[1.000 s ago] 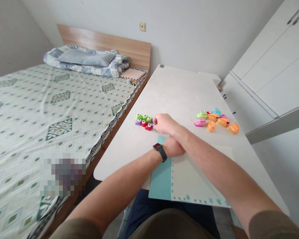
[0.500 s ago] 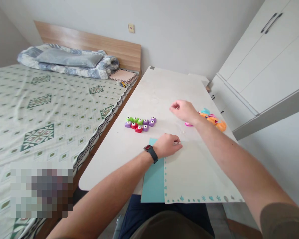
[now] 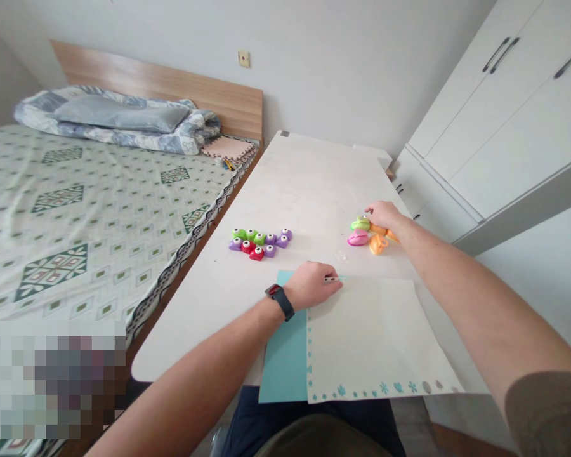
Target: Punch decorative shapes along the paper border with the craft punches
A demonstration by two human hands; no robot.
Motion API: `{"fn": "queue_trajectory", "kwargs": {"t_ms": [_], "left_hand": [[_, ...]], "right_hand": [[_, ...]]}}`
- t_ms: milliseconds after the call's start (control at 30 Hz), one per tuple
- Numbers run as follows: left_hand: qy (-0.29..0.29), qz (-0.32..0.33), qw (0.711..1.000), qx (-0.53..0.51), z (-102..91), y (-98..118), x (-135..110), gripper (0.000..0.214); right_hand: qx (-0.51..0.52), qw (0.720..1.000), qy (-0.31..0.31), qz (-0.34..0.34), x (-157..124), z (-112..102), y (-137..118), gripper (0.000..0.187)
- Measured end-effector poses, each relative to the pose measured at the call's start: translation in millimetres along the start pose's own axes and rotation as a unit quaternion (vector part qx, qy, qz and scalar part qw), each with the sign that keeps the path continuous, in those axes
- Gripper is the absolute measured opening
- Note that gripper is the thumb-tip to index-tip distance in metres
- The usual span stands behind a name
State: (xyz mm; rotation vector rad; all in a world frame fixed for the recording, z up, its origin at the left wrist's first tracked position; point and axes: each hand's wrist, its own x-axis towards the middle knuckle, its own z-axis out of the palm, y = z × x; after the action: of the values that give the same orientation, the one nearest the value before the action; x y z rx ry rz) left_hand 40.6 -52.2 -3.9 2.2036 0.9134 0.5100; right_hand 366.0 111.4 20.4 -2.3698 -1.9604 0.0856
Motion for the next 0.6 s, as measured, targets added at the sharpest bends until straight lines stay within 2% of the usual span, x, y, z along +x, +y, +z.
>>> {"fn": "queue_trajectory", "kwargs": {"t_ms": [200,333,433,500,533,600], "left_hand": [[0.001,-0.004,1.0,-0.007,-0.9,0.6,0.5,0.025],[-0.002,-0.009,1.0,-0.012,-1.6,2.2,0.4,0.025],[-0.001,-0.012,1.0,-0.017,-2.1,2.8,0.1,0.026],[0.0,-0.012,1.0,-0.023,-2.3,2.9,-0.1,0.025],[0.001,-0.013,1.0,-0.026,-2.3,2.9,-0.2,0.025],[0.002,-0.015,0.999,-0.029,-2.3,3.1,-0.4,0.025]], "right_hand": [[0.027,1.0,0.002,-0.016,6.5,5.5,3.6,0.02],[0.07,0.996,0.058,-0.014,-5.6,-5.2,3.5,0.025],[0.147,0.981,0.122,-0.02,-30.2,-16.9,-2.9,0.031],[0.316,0.933,0.167,-0.046,-56.4,-22.5,-12.9,0.029],[0.398,0.902,0.158,-0.057,-72.1,-24.2,-19.5,0.03],[0.536,0.837,0.071,-0.081,-106.4,-26.1,-34.7,0.036]]}}
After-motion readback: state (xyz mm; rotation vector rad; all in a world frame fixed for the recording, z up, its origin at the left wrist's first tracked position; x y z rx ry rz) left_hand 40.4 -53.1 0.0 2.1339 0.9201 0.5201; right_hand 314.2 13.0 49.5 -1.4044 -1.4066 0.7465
